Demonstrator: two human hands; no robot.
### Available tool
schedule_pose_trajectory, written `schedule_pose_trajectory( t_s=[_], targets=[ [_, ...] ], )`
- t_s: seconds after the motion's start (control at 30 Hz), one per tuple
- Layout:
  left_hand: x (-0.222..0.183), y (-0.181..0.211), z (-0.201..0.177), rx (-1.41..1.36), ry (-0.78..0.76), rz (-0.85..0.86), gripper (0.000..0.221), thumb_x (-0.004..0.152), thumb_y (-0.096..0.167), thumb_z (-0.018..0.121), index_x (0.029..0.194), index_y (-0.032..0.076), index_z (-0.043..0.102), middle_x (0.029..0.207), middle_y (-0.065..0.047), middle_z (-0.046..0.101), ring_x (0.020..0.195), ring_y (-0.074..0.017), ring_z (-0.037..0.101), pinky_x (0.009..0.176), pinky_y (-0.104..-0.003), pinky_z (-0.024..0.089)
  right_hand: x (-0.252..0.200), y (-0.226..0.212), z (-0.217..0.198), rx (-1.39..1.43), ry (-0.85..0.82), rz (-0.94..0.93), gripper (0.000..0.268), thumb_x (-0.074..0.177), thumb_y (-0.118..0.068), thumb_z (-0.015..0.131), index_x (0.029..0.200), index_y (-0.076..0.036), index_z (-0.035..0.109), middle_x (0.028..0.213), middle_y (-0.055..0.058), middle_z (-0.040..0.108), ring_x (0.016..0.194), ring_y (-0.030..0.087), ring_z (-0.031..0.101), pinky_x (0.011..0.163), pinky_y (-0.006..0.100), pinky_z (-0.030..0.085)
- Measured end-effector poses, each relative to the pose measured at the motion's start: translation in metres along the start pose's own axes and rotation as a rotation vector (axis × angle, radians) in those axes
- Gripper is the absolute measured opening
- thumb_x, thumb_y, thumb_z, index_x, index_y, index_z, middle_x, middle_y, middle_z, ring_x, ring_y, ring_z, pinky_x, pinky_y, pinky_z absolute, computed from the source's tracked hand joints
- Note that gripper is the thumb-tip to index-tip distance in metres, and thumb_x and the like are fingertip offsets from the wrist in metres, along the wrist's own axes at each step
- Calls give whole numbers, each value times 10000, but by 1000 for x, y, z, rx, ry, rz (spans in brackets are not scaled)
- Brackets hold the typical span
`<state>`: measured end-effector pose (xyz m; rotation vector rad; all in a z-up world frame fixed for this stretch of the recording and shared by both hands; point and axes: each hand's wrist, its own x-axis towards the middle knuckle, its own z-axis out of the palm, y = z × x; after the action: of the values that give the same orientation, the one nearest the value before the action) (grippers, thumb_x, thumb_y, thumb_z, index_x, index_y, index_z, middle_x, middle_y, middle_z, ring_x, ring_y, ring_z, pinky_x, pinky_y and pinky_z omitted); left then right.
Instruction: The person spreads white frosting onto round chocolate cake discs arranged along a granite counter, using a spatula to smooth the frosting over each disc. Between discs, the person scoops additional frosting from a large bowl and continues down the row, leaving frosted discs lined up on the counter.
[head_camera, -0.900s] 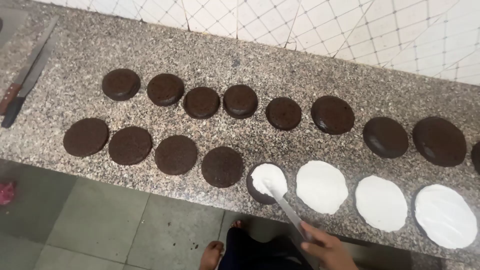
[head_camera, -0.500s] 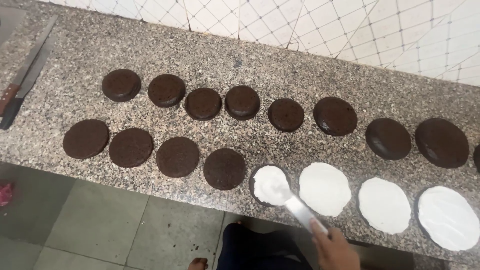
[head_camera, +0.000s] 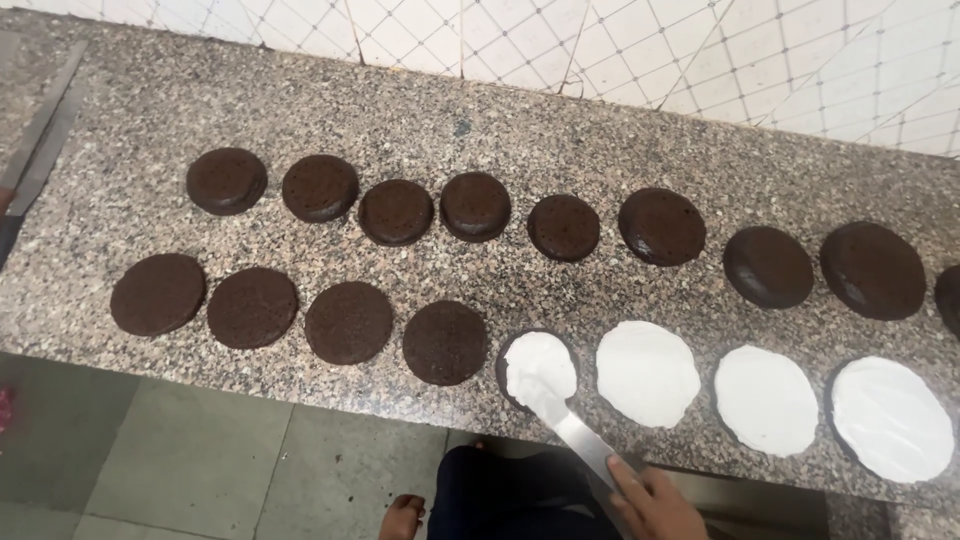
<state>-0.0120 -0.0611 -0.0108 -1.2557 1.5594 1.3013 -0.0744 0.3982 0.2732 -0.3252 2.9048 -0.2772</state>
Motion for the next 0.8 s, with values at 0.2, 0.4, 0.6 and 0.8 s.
schedule_pose_trajectory(
  t_s=[0.2,0.4,0.6,0.8],
  targets=[
    [10,-10,-17,-115,-25,86,417,918,193,616,1273,-15,679,1085,-187,754,921,-275,702,843,-396,574,17,8,-48,-142,278,-82,673,792,-193,667,1414,-402,516,1009,116,628,819,298,682,640,418,571],
    [-7,7,-19,-28,9,-25,397,997,242,593,1327,23,619,1165,-149,739,1011,-247,695,906,-352,555,32,-11,-48,403,380,24,674,781,-271,805,1417,-272,582,966,74,693,877,229,676,768,411,539],
    [3,-6,-4,-127,-65,-60,430,1017,246,578,1358,-14,603,1109,-167,702,927,-258,634,853,-379,547,36,-38,-40,762,224,-435,650,930,-142,801,1526,-137,542,1107,227,679,1008,353,667,751,510,470],
    [5,-13,-9,-14,-58,15,434,957,260,585,1260,-20,720,979,-139,741,842,-238,660,817,-367,558,16,-39,-70,-59,241,226,546,851,-371,724,1365,-467,566,869,33,610,677,209,661,618,396,569]
  ],
)
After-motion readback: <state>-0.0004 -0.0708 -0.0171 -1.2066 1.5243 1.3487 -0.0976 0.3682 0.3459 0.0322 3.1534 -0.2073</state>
